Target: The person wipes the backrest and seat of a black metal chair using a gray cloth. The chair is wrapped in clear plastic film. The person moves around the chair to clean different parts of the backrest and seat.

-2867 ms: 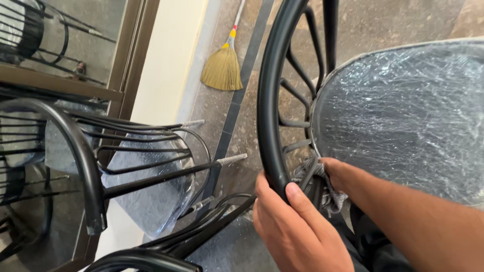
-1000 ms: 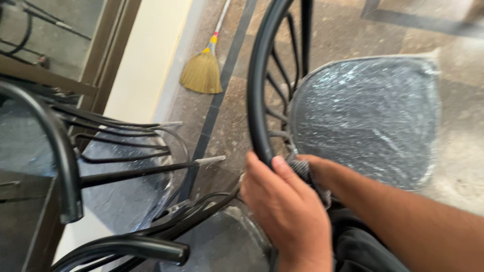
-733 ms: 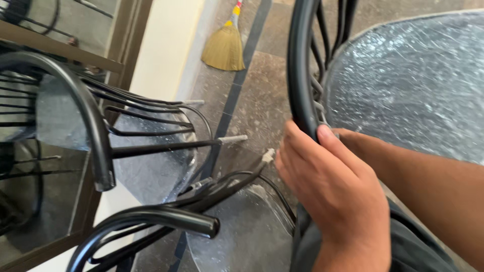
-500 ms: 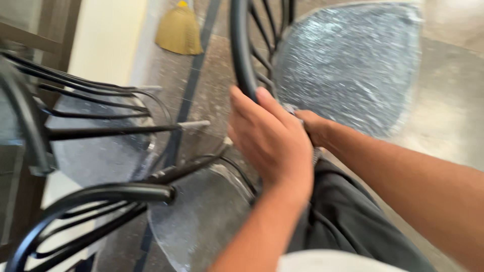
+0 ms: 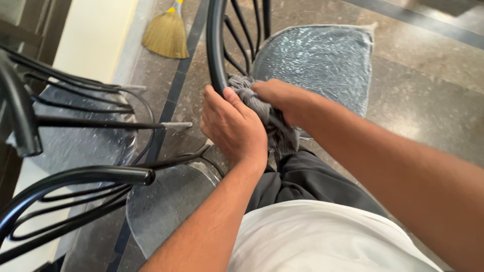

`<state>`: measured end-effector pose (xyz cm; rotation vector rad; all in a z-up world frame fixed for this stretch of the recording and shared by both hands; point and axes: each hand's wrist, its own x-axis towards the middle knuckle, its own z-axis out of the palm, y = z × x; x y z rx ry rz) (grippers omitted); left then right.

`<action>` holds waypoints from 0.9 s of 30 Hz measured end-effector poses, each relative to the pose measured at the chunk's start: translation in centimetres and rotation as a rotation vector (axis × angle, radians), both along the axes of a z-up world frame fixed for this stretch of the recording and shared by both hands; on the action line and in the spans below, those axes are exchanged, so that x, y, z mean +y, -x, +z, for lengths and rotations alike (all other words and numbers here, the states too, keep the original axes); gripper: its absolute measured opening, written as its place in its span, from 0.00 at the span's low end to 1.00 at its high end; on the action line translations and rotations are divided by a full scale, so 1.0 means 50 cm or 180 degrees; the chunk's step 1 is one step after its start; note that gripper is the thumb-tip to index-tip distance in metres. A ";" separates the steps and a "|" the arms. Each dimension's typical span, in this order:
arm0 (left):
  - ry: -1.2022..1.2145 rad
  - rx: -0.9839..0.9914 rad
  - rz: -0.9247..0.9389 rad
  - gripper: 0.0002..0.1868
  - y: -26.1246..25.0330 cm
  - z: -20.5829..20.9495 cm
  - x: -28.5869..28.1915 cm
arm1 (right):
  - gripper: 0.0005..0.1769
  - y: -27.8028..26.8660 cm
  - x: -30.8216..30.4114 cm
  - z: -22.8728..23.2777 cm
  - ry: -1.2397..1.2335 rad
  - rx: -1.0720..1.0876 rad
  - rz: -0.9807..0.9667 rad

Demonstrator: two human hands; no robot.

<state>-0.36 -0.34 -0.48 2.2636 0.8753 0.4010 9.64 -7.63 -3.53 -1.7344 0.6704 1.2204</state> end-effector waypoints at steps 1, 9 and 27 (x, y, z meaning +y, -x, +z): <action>-0.0160 -0.0025 0.0012 0.21 0.001 0.001 0.003 | 0.21 -0.018 0.003 -0.046 -0.0381 0.0137 0.0157; -0.0577 0.0017 -0.0114 0.21 -0.005 0.010 0.000 | 0.15 -0.047 0.020 -0.444 -0.2103 0.0628 0.0075; -0.0362 0.0083 -0.0141 0.20 -0.005 0.025 -0.007 | 0.11 -0.100 -0.040 -0.750 -0.1119 0.0989 0.0069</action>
